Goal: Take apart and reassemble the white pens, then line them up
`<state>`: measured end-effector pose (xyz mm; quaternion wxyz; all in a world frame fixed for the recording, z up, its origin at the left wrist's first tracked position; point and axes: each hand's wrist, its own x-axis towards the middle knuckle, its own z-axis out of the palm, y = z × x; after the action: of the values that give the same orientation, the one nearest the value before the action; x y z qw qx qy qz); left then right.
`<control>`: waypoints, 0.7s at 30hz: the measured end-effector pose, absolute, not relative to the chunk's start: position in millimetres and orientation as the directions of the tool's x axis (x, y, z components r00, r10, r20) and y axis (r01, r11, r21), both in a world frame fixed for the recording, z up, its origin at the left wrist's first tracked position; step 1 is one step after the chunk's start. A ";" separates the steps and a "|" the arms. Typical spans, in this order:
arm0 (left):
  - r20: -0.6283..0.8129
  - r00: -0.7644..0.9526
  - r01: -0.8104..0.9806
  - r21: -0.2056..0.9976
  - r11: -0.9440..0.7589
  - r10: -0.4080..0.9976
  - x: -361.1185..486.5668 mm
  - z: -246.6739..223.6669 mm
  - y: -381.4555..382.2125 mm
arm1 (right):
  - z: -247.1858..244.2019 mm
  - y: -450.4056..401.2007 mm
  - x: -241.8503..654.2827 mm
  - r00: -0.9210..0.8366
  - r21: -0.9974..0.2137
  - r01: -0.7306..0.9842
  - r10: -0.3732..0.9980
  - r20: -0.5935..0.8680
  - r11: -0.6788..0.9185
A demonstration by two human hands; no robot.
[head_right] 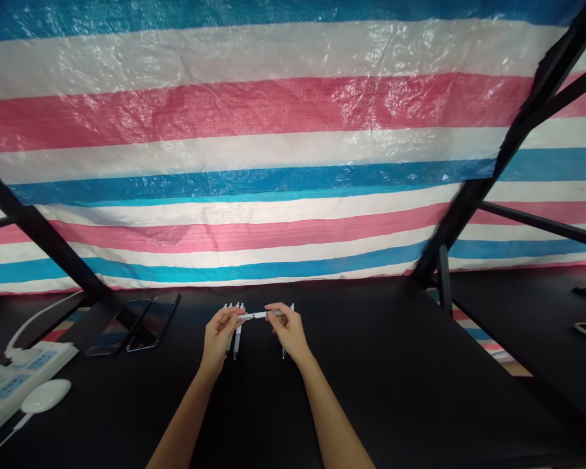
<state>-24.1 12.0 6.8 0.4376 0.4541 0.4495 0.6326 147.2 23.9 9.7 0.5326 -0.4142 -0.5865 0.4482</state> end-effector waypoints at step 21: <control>0.136 -0.194 -0.118 0.980 -0.161 0.971 -23.1 5.2 13.3 | 12.5 26.5 147.7 -0.096 -0.981 -0.049 0.977 0.190 0.186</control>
<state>-23.1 13.3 5.2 0.4447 0.4529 0.4709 0.6127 147.7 26.5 12.5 0.5291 -0.4146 -0.5594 0.4851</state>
